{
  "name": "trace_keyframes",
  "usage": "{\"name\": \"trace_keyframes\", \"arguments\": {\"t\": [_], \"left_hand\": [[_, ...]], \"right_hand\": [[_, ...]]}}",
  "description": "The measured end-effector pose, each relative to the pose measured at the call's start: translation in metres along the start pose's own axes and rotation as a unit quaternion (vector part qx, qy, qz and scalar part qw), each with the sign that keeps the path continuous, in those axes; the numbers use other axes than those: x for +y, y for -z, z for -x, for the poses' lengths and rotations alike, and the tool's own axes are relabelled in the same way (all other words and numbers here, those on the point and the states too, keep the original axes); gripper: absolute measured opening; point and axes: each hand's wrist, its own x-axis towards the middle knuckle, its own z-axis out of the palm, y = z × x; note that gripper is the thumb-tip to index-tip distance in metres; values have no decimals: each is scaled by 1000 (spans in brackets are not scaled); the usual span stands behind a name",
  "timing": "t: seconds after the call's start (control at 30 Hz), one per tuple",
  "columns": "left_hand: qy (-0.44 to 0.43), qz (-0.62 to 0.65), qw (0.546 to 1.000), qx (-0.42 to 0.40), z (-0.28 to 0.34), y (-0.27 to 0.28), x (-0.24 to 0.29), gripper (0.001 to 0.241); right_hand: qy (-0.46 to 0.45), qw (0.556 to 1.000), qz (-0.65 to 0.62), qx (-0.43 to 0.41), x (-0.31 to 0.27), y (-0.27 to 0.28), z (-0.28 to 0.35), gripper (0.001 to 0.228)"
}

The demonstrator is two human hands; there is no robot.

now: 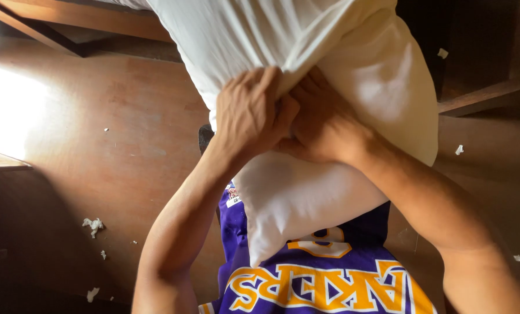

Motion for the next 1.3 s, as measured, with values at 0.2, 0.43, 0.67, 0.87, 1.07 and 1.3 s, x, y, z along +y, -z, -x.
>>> {"name": "trace_keyframes", "arguments": {"t": [0.2,0.43,0.67,0.87,1.07,1.3], "left_hand": [[-7,-143,986,89,-40,0,-5,33],[-161,26,987,2,-41,4,-1,26],[-160,122,977,-62,-28,12,13,15],[93,69,993,-25,-57,-29,-26,61],[-3,-58,997,-41,-79,-38,-16,25],[-129,42,986,-93,-69,-30,6,28]], "right_hand": [[-71,989,30,-125,-41,32,19,87],[-88,993,10,-72,-13,30,23,81],[-100,992,-47,-61,9,12,9,42],[-83,994,7,-76,-21,25,24,83],[-135,984,72,-91,-22,50,36,94],[-71,987,57,-133,43,22,31,84]]}}
